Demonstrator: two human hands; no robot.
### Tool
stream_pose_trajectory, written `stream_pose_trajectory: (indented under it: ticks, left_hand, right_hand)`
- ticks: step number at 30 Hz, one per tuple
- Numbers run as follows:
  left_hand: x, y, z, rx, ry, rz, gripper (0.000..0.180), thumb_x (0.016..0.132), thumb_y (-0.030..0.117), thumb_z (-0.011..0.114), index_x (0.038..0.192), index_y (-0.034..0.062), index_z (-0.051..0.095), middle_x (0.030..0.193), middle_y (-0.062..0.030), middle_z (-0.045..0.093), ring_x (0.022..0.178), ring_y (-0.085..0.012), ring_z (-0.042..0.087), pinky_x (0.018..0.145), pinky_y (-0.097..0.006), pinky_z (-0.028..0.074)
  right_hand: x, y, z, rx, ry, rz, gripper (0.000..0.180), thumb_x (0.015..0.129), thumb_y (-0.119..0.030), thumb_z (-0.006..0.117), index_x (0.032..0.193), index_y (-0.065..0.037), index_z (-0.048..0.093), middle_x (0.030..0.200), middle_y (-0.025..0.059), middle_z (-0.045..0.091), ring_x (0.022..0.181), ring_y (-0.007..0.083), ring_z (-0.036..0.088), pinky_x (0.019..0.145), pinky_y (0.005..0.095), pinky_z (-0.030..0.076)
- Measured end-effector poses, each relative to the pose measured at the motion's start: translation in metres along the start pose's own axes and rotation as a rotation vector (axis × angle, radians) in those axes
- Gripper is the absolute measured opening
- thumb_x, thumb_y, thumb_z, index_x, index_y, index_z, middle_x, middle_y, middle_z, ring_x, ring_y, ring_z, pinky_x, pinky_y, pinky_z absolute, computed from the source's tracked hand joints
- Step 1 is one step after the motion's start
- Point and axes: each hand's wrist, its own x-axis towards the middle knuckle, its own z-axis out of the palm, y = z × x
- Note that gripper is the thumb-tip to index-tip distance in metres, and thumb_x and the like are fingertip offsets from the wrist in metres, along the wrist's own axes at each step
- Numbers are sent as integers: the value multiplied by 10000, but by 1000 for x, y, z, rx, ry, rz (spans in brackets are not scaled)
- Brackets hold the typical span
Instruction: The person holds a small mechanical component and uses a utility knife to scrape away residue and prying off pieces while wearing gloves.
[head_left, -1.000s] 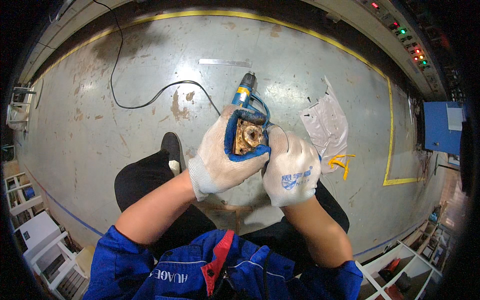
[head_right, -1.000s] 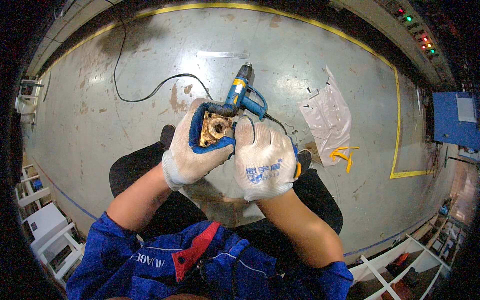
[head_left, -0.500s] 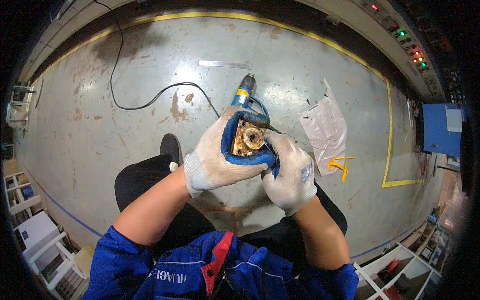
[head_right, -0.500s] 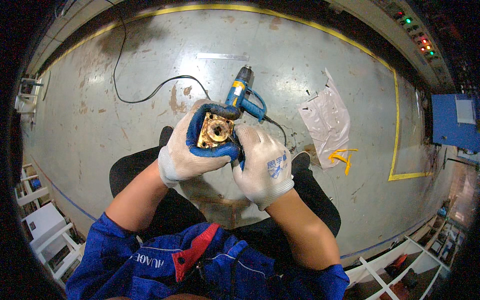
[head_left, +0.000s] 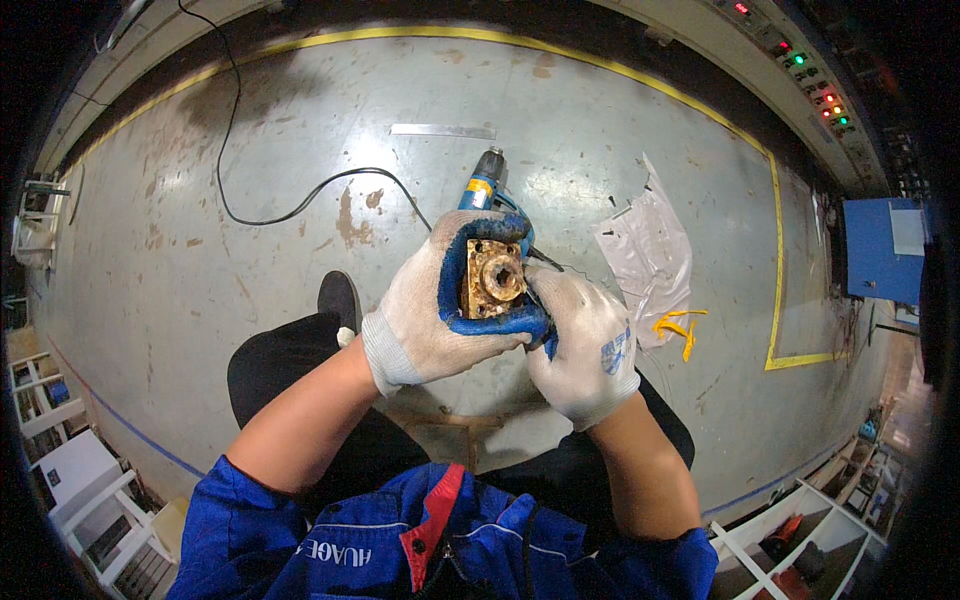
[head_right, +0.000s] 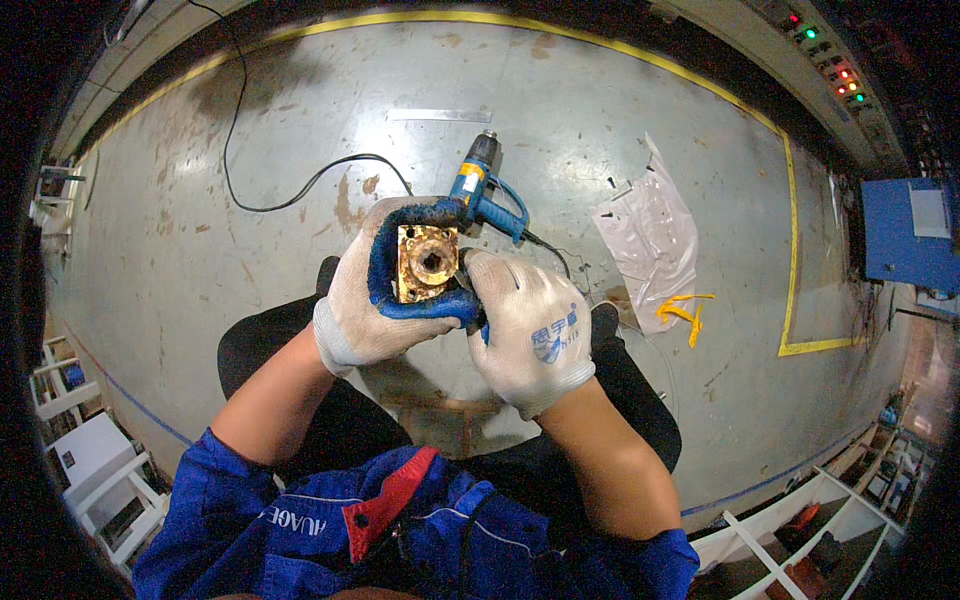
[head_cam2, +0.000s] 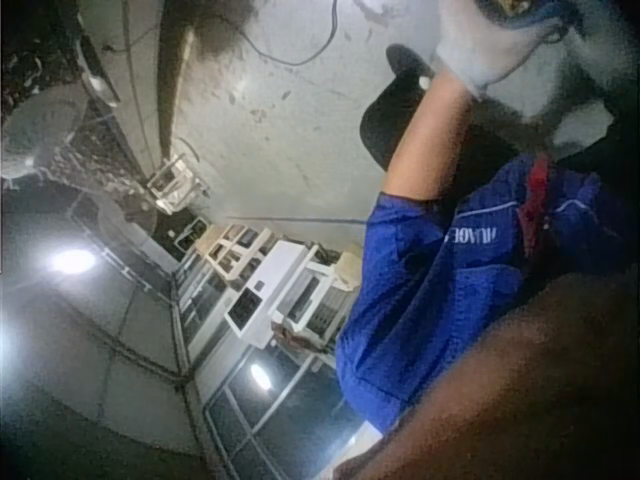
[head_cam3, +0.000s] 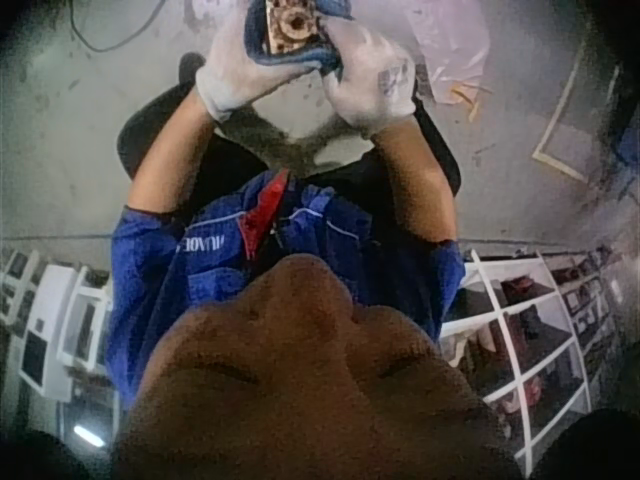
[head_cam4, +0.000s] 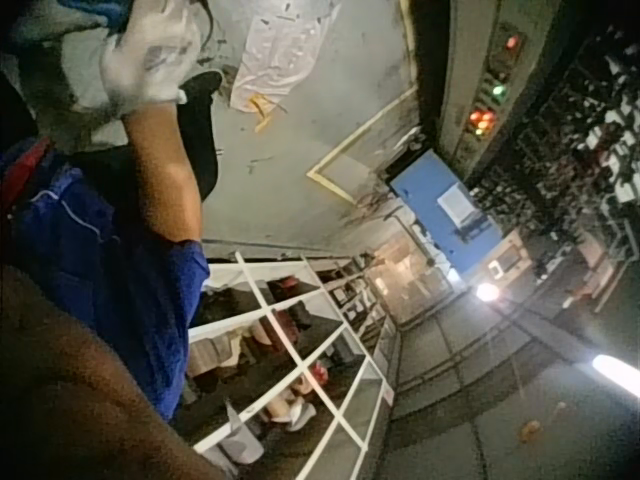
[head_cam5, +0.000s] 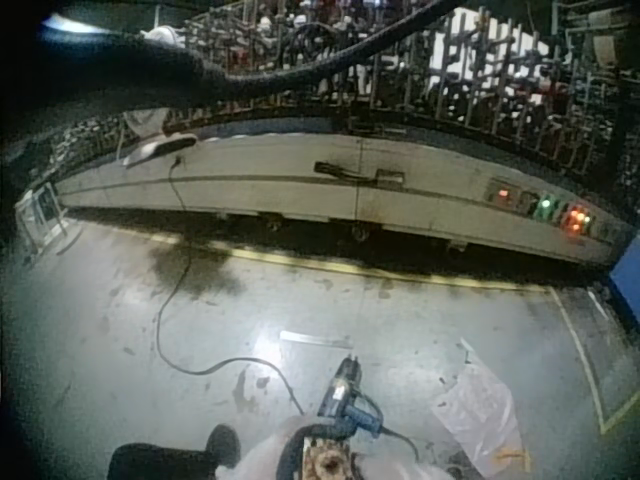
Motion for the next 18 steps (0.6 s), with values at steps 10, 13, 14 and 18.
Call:
stream_pose_trajectory:
  ticks: [10,13,14,18]
  left_hand:
    - [-1,-4,3,-60,34,-59,867,715,246,928,1385,6,433,1231,-148,620,1144,-244,643,1027,-372,514]
    - [-1,-8,2,-64,54,57,829,728,225,913,1373,6,441,1223,-145,621,1146,-239,640,1022,-371,515]
    - [-1,-6,1,-48,44,26,817,731,215,907,1370,6,444,1222,-145,621,1147,-236,639,1020,-368,515]
    - [-2,3,-5,4,15,8,774,737,170,884,1359,8,452,1209,-146,625,1132,-222,641,1006,-356,518]
  right_hand:
    - [1,-7,2,-187,38,-24,498,649,-30,691,1145,-12,643,917,197,665,823,408,661,744,494,537]
    - [3,-10,1,-229,24,-26,515,634,-24,701,1146,-15,645,903,183,660,807,398,662,734,486,540]
    - [4,-9,3,-250,16,-29,520,628,-25,704,1144,-17,647,899,180,659,801,394,662,730,484,541]
    - [4,-13,3,-299,32,-64,515,621,-40,706,1132,-20,653,886,170,656,781,380,663,710,476,543]
